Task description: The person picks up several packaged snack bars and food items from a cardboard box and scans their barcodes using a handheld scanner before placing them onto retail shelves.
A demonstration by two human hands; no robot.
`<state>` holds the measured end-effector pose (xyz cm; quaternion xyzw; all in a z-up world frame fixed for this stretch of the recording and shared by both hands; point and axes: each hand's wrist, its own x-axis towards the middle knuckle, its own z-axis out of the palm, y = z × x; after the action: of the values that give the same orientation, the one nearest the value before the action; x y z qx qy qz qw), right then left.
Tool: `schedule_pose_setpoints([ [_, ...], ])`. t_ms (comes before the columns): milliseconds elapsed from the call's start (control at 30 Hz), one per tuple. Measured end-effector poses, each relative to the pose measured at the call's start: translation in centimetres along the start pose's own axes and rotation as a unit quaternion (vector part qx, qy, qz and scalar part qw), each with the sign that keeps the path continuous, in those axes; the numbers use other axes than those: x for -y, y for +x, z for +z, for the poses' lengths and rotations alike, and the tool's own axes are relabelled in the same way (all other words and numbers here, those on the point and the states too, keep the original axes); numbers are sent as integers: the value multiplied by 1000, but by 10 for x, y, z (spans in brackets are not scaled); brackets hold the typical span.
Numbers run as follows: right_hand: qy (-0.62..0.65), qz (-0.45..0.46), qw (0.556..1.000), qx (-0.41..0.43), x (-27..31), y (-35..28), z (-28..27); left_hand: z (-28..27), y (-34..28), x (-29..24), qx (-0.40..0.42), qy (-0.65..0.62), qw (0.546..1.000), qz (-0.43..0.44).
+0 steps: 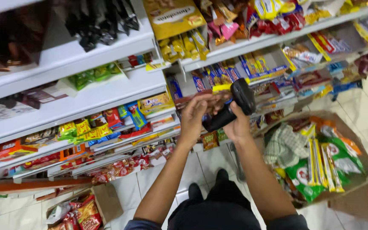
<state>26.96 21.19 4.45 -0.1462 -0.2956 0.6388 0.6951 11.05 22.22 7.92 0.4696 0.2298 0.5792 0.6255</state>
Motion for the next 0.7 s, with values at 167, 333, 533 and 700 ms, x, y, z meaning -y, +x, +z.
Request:
schedule_pose_setpoints([
  [167,-89,44,976,-193,-10,-107,-70,8,-70,101,90,44,987,-124],
  [333,-155,74,915,-366,-6,-223,-100,31,-161,154,223,165,923,-266],
  [533,-243,50,868,-429,5,-288,-104,63,-200,170,355,269,870,-210],
  [700,-226,68,875,-423,37,-279,-112,92,-182,177,348,297,855,-244],
])
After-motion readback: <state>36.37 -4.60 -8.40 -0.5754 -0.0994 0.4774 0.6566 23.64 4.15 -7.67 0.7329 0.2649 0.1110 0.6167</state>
